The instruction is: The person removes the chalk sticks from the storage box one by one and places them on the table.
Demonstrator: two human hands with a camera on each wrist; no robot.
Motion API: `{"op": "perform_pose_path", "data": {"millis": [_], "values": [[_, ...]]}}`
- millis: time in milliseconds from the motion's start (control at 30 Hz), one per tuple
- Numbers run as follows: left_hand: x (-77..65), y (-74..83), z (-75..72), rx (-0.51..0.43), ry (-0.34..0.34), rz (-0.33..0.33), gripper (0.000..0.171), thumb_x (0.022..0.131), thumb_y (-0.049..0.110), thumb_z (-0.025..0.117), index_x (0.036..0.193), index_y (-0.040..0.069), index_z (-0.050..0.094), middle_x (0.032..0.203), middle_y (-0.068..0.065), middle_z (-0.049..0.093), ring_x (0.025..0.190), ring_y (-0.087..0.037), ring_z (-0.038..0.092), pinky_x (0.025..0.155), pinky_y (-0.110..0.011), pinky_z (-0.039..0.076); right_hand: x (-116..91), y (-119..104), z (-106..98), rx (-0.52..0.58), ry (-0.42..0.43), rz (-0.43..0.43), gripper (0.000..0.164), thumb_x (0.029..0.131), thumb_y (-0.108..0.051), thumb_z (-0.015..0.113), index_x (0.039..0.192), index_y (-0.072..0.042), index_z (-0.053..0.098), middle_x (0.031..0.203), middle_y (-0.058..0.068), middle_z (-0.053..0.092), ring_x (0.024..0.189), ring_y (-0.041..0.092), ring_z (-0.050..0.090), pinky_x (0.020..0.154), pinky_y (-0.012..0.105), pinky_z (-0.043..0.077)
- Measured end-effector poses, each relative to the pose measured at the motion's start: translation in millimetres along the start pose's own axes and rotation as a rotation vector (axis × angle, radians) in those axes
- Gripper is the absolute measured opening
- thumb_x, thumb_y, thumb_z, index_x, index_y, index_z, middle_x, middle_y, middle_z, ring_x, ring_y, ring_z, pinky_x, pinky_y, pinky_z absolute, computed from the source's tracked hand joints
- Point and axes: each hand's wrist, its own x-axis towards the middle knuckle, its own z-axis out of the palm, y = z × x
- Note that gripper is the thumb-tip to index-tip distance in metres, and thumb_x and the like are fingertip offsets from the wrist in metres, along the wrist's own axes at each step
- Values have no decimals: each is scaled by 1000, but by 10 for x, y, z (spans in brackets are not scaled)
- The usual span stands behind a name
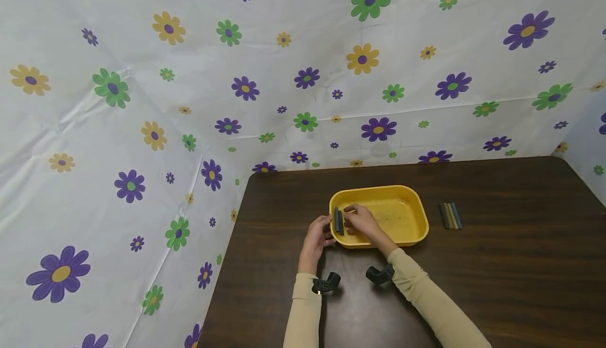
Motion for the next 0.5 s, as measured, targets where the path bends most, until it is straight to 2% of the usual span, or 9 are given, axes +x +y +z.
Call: {"op": "perform_pose_path", "data": {"millis": [300,500], "values": [[10,-17,-4,-6,2,7,20,105,26,60,100,8,62,99,-6,60,67,-12,61,59,-25,53,41,-8,64,-38,-3,11,39,105,-13,55,136,11,54,125,29,61,112,38,64,84,44,59],[23,-17,-8,-5,0,1,20,105,28,60,100,9,62,103,-6,59,70,-13,62,60,-25,53,54,-7,102,-47,22,12,39,105,-14,57,137,9,54,125,27,61,102,32,65,80,41,58]]}}
